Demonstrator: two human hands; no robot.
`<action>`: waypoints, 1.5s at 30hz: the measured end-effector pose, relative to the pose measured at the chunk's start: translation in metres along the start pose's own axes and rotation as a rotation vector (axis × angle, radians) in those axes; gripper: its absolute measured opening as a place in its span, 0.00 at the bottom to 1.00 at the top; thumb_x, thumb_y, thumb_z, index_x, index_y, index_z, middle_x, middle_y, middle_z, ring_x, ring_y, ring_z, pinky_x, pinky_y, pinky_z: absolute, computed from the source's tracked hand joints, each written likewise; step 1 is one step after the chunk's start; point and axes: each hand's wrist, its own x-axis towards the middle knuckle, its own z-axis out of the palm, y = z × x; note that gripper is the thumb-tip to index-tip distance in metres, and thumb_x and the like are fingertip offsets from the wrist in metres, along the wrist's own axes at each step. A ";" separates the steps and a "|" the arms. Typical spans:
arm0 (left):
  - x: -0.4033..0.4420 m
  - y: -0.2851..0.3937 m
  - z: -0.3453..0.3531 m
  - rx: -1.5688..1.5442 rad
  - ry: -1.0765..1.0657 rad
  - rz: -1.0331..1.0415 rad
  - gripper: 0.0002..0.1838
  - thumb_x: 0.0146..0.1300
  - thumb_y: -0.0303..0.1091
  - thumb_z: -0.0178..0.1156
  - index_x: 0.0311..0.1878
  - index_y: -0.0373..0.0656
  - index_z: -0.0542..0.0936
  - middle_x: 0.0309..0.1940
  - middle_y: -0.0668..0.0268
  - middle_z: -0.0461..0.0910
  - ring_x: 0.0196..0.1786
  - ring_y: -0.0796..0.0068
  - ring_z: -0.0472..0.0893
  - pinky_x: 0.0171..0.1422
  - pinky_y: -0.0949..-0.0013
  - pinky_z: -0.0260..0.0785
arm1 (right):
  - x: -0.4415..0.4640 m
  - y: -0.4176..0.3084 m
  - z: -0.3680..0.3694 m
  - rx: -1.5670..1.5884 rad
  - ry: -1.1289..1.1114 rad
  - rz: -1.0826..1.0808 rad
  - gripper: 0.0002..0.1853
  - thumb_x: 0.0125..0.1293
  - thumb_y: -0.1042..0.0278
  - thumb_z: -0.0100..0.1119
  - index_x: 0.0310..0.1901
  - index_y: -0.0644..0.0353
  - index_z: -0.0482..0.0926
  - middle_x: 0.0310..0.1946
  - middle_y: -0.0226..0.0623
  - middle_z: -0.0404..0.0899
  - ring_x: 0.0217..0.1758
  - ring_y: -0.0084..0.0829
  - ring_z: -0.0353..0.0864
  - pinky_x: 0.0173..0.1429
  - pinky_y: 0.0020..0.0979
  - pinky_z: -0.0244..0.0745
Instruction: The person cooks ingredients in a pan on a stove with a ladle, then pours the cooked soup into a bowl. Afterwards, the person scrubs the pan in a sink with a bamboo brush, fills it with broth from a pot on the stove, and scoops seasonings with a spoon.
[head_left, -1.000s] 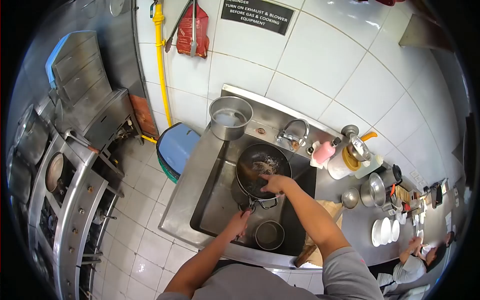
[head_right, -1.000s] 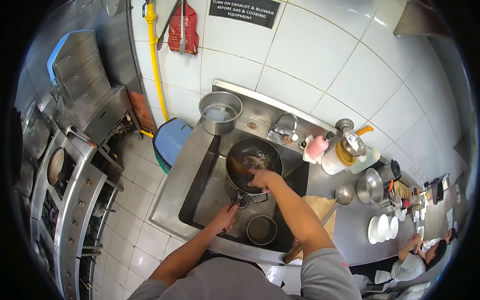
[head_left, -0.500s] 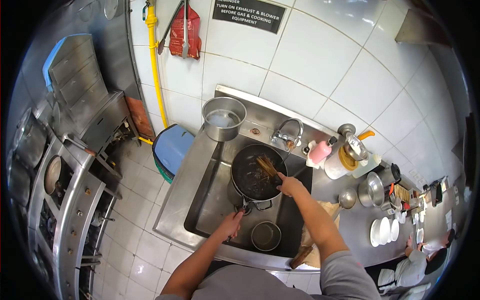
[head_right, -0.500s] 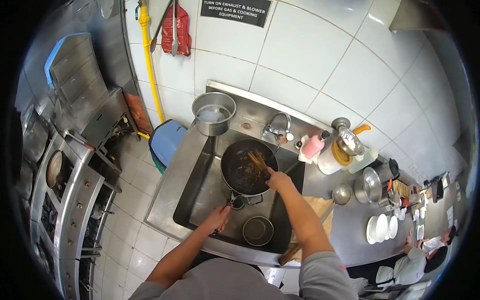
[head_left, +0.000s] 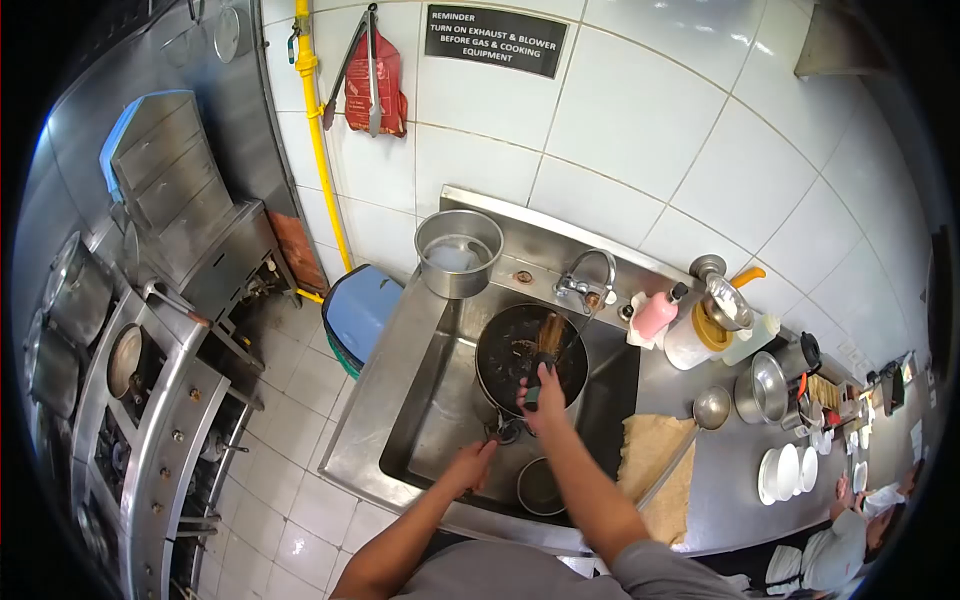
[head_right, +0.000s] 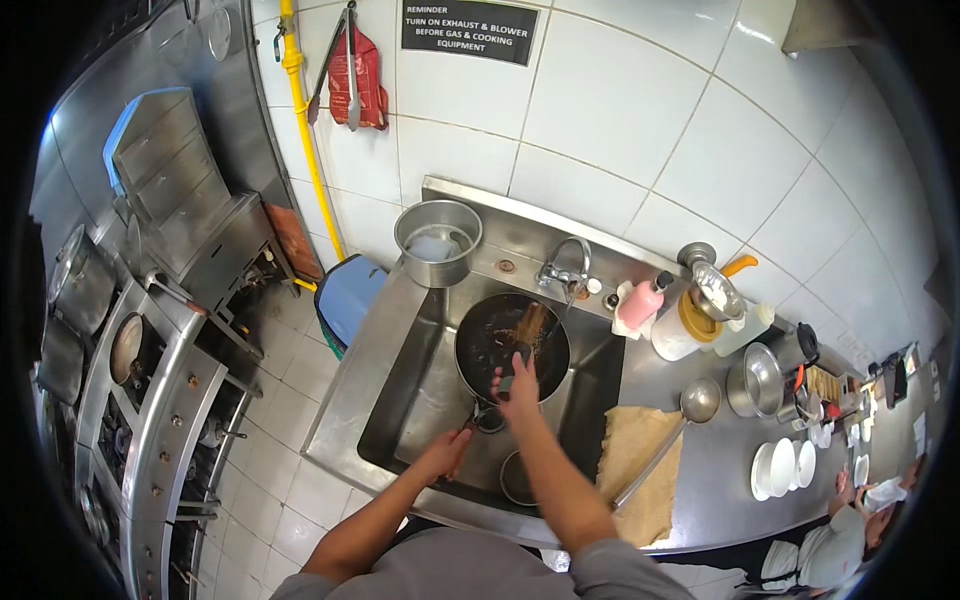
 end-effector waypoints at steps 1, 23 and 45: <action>0.001 -0.001 0.003 0.026 0.010 0.009 0.23 0.75 0.55 0.47 0.50 0.40 0.72 0.20 0.67 0.71 0.13 0.76 0.70 0.14 0.70 0.61 | 0.001 0.006 0.006 -0.001 -0.001 0.000 0.22 0.73 0.55 0.57 0.65 0.36 0.64 0.29 0.31 0.72 0.23 0.28 0.71 0.26 0.30 0.69; -0.007 0.017 -0.021 0.011 -0.047 -0.067 0.25 0.75 0.55 0.47 0.54 0.39 0.72 0.20 0.67 0.71 0.12 0.76 0.69 0.13 0.70 0.60 | -0.045 -0.157 0.006 -2.120 -0.662 0.378 0.41 0.62 0.45 0.64 0.76 0.35 0.59 0.56 0.46 0.80 0.51 0.42 0.83 0.50 0.43 0.81; -0.006 0.023 0.004 -0.032 -0.007 -0.059 0.23 0.75 0.56 0.47 0.49 0.42 0.71 0.18 0.68 0.69 0.11 0.76 0.68 0.13 0.70 0.60 | 0.011 -0.049 -0.017 -2.139 -0.421 -0.419 0.38 0.64 0.46 0.59 0.74 0.42 0.61 0.44 0.54 0.84 0.46 0.48 0.85 0.48 0.50 0.80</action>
